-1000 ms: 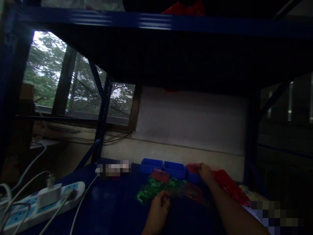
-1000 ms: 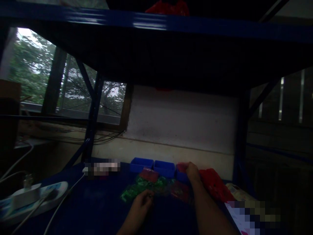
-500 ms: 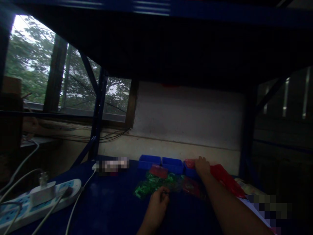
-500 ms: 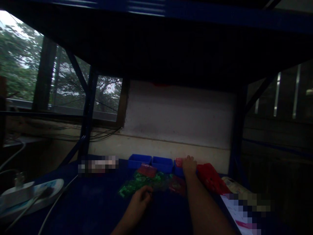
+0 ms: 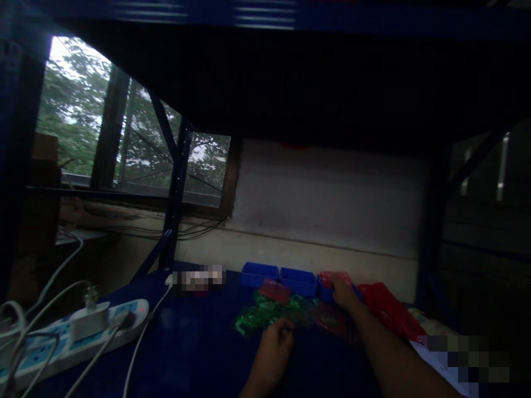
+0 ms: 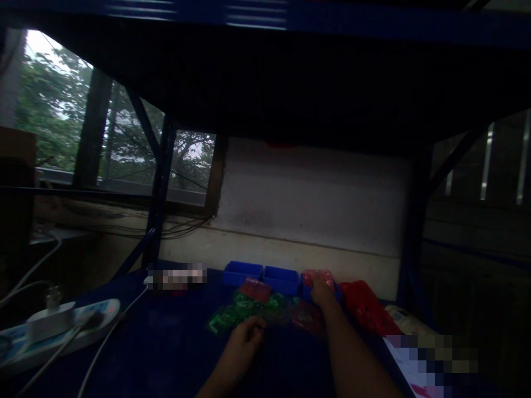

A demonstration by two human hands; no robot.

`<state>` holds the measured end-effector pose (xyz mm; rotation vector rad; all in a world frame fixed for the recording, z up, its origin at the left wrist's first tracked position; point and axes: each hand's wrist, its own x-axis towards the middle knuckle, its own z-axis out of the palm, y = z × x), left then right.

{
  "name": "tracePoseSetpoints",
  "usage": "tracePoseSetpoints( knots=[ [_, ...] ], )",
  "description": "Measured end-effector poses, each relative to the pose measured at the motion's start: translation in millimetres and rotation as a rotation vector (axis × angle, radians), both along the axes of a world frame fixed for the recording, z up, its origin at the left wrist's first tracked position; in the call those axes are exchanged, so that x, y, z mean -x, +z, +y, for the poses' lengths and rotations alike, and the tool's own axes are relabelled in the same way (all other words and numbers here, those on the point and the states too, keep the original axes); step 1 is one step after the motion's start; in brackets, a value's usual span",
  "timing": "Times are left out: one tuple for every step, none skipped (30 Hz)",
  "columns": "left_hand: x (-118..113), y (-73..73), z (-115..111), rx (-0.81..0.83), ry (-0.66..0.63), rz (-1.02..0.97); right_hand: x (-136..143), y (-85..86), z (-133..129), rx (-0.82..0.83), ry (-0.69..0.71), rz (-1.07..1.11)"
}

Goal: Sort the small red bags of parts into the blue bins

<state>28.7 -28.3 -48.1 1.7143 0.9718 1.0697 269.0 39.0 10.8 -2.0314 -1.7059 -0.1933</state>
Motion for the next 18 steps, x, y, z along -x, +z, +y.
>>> tracePoseSetpoints(
  knots=[
    [0.1,0.1,0.5,-0.001,-0.004,0.001,-0.2,1.9,-2.4,-0.008,-0.005,-0.002],
    [0.2,0.2,1.1,-0.004,-0.005,0.0,0.0,4.9,-5.6,-0.02,-0.017,-0.008],
    [0.3,0.3,1.8,-0.012,-0.004,0.001,0.8,8.2,-9.6,-0.037,-0.029,-0.017],
    [0.4,0.5,2.4,-0.02,0.0,0.005,2.2,11.2,-14.3,-0.057,-0.03,-0.028],
    [0.5,0.8,3.0,-0.024,0.0,0.008,4.2,13.3,-19.4,-0.068,-0.012,-0.04],
    [0.7,1.1,3.6,-0.024,0.0,0.01,6.5,13.9,-24.6,-0.058,0.026,-0.051],
    [0.9,1.5,4.1,-0.025,0.001,0.016,8.9,12.6,-29.8,-0.026,0.081,-0.058],
    [1.2,1.9,4.6,-0.03,0.001,0.025,11.2,9.6,-34.5,0.024,0.139,-0.058],
    [1.5,2.2,5.2,-0.034,0.002,0.033,13.2,5.0,-38.7,0.084,0.189,-0.047],
    [1.9,2.4,5.8,-0.04,0.005,0.04,14.8,-0.6,-42.0,0.142,0.224,-0.027],
    [2.3,2.5,6.5,-0.046,0.01,0.048,15.8,-6.5,-44.4,0.188,0.243,0.0],
    [2.7,2.4,7.3,-0.051,0.015,0.051,16.5,-12.0,-45.8,0.214,0.248,0.029],
    [3.1,2.3,8.1,-0.048,0.014,0.047,17.0,-16.7,-46.3,0.222,0.244,0.054],
    [3.5,2.0,9.1,-0.037,0.01,0.036,17.5,-20.1,-46.0,0.217,0.235,0.074],
    [3.9,1.6,10.0,-0.025,0.003,0.025,18.2,-22.3,-45.3,0.206,0.226,0.088],
    [4.2,1.2,10.9,-0.012,-0.007,0.012,19.3,-23.4,-44.5,0.191,0.221,0.096],
    [4.4,0.6,11.8,-0.002,-0.017,-0.002,20.7,-23.7,-43.8,0.177,0.223,0.099],
    [4.6,0.0,12.6,0.005,-0.024,-0.016,22.5,-23.7,-43.4,0.165,0.232,0.099]
  ],
)
